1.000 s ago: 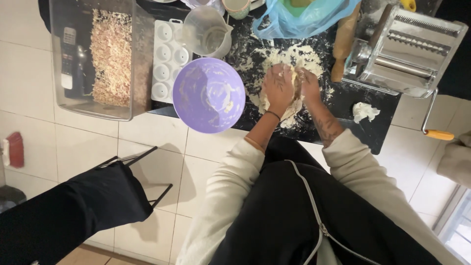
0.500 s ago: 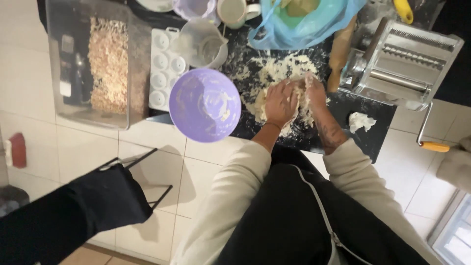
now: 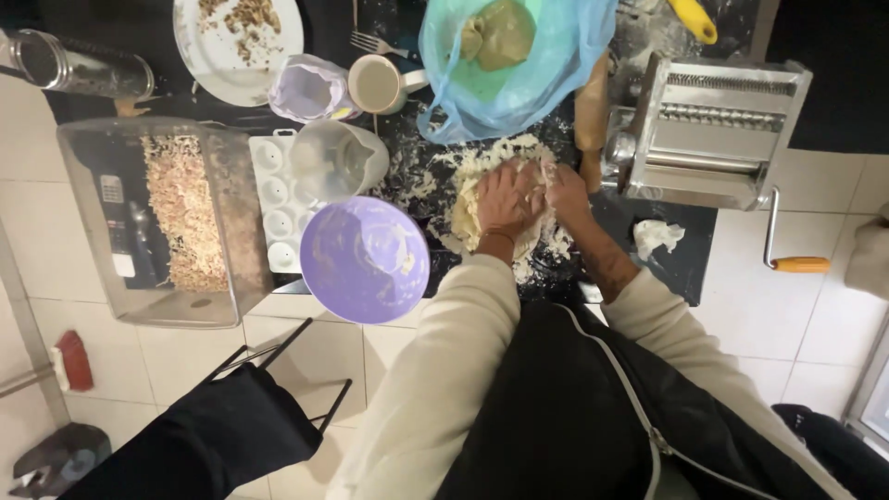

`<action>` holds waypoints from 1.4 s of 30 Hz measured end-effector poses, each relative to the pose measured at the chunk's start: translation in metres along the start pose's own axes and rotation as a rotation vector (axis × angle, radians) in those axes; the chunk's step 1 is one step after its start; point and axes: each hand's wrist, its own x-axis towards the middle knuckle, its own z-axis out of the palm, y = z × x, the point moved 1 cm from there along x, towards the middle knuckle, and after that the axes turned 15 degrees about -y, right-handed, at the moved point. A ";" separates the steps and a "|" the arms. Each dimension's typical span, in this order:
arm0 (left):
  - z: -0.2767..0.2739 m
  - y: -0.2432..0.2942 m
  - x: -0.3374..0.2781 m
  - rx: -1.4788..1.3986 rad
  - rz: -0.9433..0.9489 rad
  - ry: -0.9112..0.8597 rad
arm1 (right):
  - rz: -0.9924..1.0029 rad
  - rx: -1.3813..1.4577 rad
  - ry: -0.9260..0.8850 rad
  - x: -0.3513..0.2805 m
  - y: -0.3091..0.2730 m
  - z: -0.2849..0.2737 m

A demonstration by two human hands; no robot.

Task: Kneading dough on a floured table to prepare it for cooking.

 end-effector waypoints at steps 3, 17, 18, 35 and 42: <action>-0.016 0.000 -0.002 -0.057 -0.035 -0.023 | 0.026 0.085 0.004 0.000 0.009 0.000; 0.092 -0.113 0.002 -0.776 -0.088 0.377 | -0.208 -0.191 -0.053 0.033 -0.007 0.022; 0.132 -0.130 0.006 -0.565 -0.150 0.294 | -0.245 -0.292 -0.091 0.026 -0.013 0.023; -0.022 -0.029 -0.015 -0.471 -0.004 0.025 | -0.313 0.097 -0.186 -0.057 -0.027 0.020; -0.012 -0.005 -0.056 -0.530 -0.002 0.188 | -0.198 0.448 0.061 -0.059 -0.034 0.010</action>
